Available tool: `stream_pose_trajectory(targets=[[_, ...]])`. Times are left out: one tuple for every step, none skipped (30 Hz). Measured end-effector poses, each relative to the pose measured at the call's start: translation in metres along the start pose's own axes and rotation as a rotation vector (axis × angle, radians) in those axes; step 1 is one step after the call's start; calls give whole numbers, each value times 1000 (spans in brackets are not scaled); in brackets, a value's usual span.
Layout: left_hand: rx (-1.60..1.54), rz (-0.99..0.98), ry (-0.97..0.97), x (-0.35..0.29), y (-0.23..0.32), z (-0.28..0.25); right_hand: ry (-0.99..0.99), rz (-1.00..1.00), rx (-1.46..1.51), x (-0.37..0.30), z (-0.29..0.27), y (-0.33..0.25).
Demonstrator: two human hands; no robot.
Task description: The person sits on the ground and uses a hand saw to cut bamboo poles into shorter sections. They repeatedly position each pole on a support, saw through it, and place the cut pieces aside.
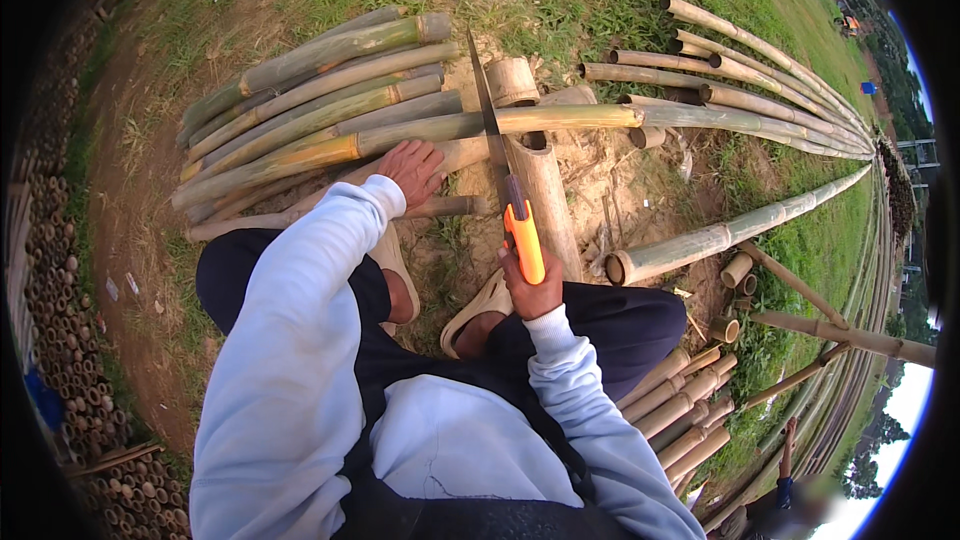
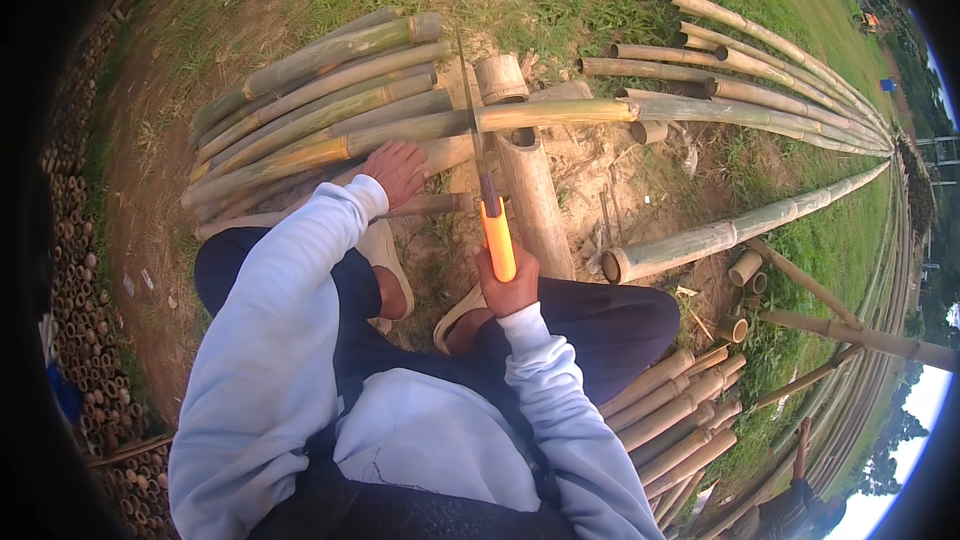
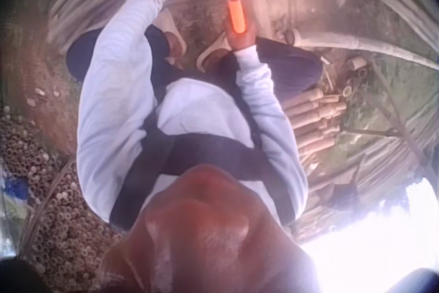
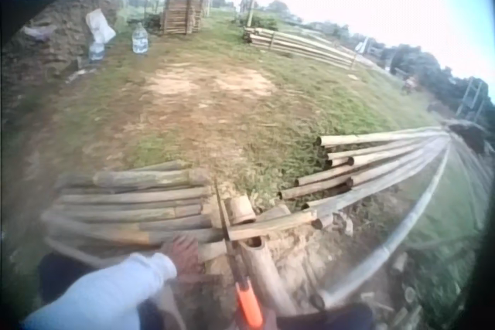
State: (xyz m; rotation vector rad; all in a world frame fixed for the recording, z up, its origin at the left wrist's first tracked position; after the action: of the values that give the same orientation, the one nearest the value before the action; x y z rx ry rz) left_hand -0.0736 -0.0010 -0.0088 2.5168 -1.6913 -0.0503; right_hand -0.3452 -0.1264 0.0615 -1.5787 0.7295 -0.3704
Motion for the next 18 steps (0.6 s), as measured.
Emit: stream_pose_trajectory(targets=[[8,-36,93,13,-1,-7,-2,6,-13,-1,1,-1],[16,-77,190,26,-3,-17,-8,9,-28,-1,2,-2],[22,-120,286,39,-5,-24,0,-14,-26,-2,3,1],[14,-172,155,50,-8,-25,-15,10,-10,-3,5,-7],[6,-224,24,60,-11,-26,-9,-1,-47,-4,3,-3],[-2,-273,-108,67,-13,-25,-4,-12,-85,-4,1,0],[8,-278,-100,66,-14,-20,6,-29,-104,-4,2,-3],[-7,-332,-128,70,-16,-15,15,-46,-123,-3,2,-10],[-23,-388,-155,76,-19,-11,23,-63,-143,-2,2,-16],[-40,-437,-191,78,-18,-7,12,-49,-149,-5,2,-17],[-27,-381,-145,79,-21,-5,0,-35,-155,-6,1,-17],[-37,-400,-189,78,-21,-1,-12,-21,-161,-9,-1,-18],[-47,-417,-232,77,-18,-4,-12,25,-133,-21,-5,-22],[-52,-442,-270,77,-20,-7,-17,63,-103,-38,-9,-29],[-44,-447,-272,76,-21,-5,-31,116,-129,-60,-16,-42],[-49,-452,-269,71,-21,-3,-53,179,-163,-89,-25,-57],[-53,-452,-259,72,-20,-3,-45,159,-209,-114,-36,-65],[-52,-446,-248,74,-19,-1,-32,137,-251,-129,-43,-69]])
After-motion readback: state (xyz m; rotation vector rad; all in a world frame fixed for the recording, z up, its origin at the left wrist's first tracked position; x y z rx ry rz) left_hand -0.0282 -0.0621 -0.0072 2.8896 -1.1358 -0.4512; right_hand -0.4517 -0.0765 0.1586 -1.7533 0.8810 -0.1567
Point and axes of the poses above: each hand's wrist, its own x-axis towards the middle knuckle, its own z-axis out of the palm, y = z × x, the point moved 1 cm from there along x, towards the middle knuckle, and after that the axes turned 4 degrees about x, right-handed, at the moved point
